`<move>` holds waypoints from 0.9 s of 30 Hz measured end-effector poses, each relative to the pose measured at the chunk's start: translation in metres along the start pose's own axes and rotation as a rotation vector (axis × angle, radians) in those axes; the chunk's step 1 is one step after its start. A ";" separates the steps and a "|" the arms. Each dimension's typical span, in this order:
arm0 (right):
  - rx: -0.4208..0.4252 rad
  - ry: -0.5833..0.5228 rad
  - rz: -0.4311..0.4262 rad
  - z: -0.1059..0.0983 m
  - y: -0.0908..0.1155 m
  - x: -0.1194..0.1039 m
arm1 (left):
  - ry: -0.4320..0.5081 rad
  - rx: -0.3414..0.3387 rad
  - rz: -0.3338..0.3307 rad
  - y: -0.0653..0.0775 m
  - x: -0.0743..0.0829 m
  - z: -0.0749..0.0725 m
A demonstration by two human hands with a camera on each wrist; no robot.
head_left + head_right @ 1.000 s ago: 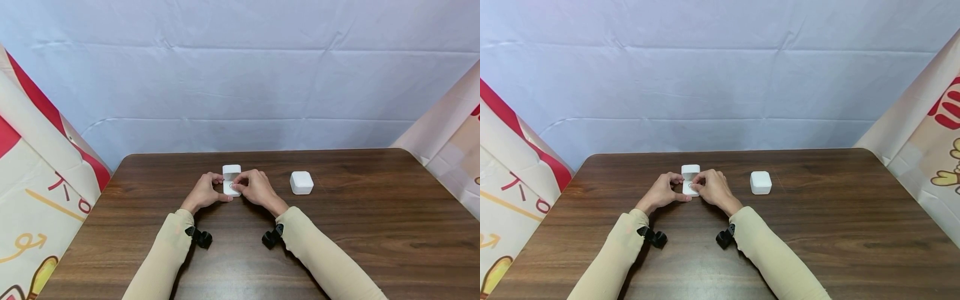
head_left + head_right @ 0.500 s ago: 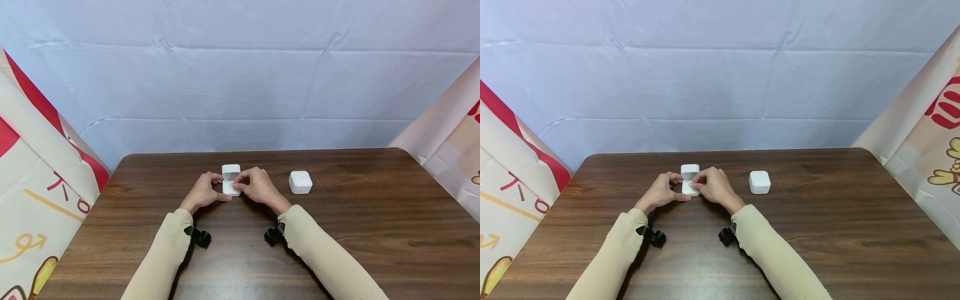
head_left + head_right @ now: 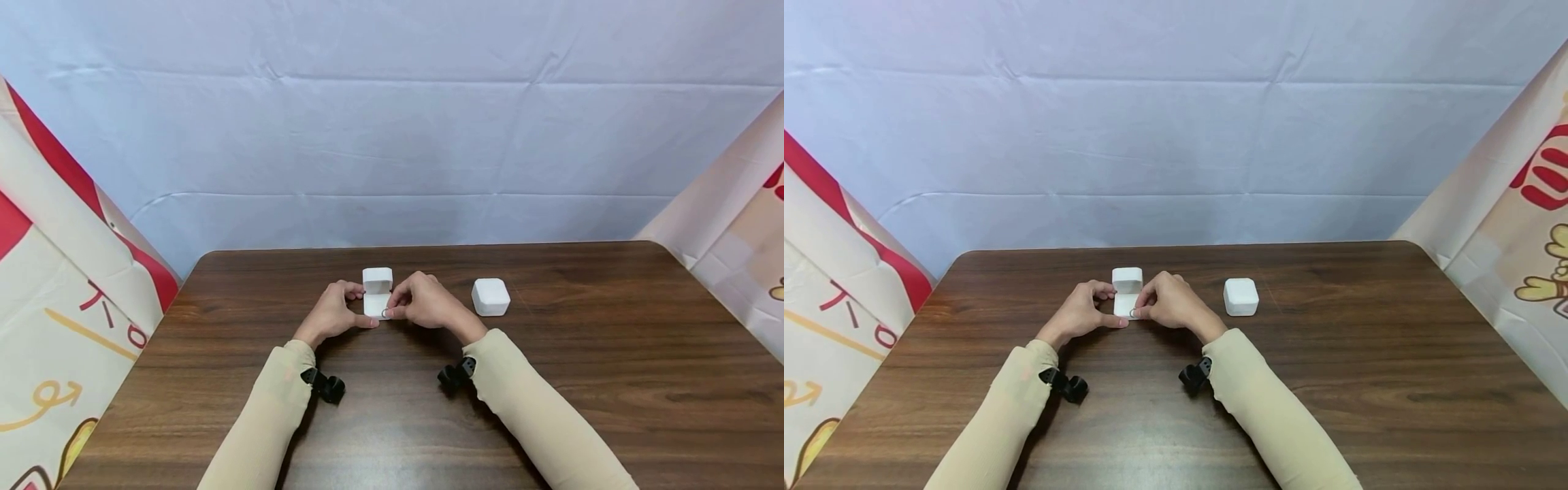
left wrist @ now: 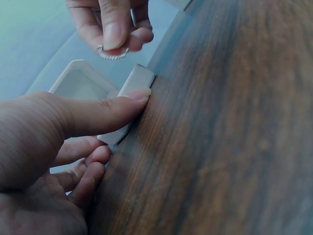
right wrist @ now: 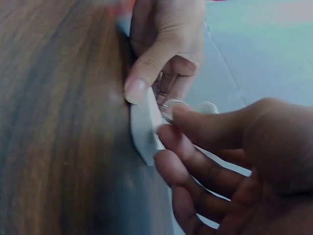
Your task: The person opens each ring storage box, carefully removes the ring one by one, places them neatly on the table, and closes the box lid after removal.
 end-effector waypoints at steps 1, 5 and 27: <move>-0.023 0.005 -0.005 -0.001 0.000 -0.001 | 0.002 0.000 -0.002 0.000 0.000 0.000; -0.120 0.024 -0.021 -0.001 0.003 -0.004 | 0.001 0.000 -0.004 -0.001 -0.001 0.000; -0.289 -0.027 -0.039 0.011 0.005 -0.007 | 0.004 -0.007 -0.002 0.000 -0.001 -0.001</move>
Point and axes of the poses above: each hand's wrist, its own y-axis away from the middle knuckle, its own z-axis out of the palm, x = y × z, the point moved 2 cm from there along -y, towards the middle knuckle, and after that the axes turned 6 degrees about -z, right-handed, at the moved point
